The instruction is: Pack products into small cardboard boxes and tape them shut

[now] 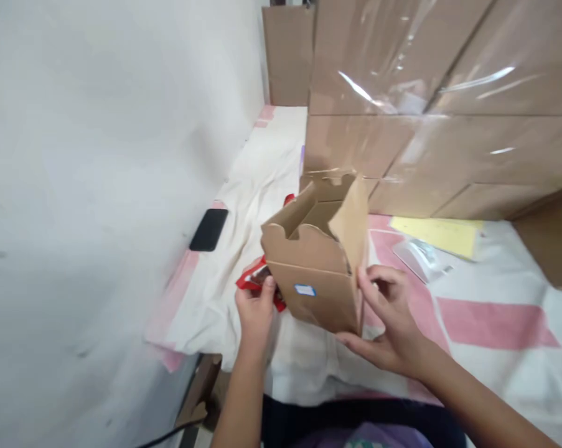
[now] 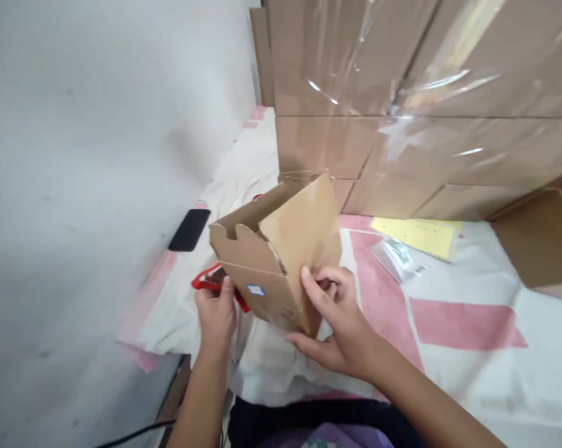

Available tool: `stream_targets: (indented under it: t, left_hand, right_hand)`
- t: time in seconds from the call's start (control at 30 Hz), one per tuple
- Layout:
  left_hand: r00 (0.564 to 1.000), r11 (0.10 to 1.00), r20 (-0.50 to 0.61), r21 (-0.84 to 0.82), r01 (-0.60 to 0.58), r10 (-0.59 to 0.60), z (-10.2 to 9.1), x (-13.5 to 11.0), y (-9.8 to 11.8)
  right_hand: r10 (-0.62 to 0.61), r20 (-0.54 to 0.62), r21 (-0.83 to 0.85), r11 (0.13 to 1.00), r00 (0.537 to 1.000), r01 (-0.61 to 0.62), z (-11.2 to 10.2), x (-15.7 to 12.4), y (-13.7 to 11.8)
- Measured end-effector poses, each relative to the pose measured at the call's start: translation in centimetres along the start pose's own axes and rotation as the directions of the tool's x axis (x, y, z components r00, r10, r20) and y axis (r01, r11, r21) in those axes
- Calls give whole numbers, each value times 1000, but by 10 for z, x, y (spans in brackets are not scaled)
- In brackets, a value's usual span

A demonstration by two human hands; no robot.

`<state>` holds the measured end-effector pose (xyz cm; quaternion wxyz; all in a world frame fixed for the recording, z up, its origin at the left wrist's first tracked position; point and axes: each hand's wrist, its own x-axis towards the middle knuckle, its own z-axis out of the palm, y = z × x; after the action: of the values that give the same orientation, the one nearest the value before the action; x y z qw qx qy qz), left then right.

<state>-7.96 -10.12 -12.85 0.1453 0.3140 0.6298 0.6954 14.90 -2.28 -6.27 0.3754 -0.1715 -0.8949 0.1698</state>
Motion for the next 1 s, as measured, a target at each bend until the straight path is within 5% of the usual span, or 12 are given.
stream_targets:
  t: [0.13, 0.23, 0.33, 0.4, 0.47, 0.6, 1.0]
  left_hand:
    - [953, 995, 302, -86, 47, -19, 68, -27, -1]
    - [907, 997, 419, -40, 60, -38, 92, -42, -4]
    - [979, 983, 161, 107, -146, 128, 85, -68, -6]
    - [930, 911, -9, 203, -358, 368, 74, -89, -6]
    - [862, 835, 29, 234, -498, 506, 67, -105, -5]
    - [838, 810, 212, 223, -543, 503, 71, -120, -2]
    - [845, 827, 126, 174, -534, 519, 88, -130, -9]
  right_hand:
    - [70, -229, -290, 947, 971, -137, -17, -64, 10]
    - [129, -252, -325, 922, 959, -209, -9, -98, 22]
    - [173, -239, -292, 926, 955, -241, -8, -117, 28]
    - [139, -258, -285, 935, 956, -213, -17, -119, 31]
    - [76, -240, -291, 945, 968, -147, -32, -114, 36]
    - [-31, -160, -252, 968, 987, -11, -54, -94, 50]
    - [-169, -302, -167, 978, 938, 122, -47, -64, 57]
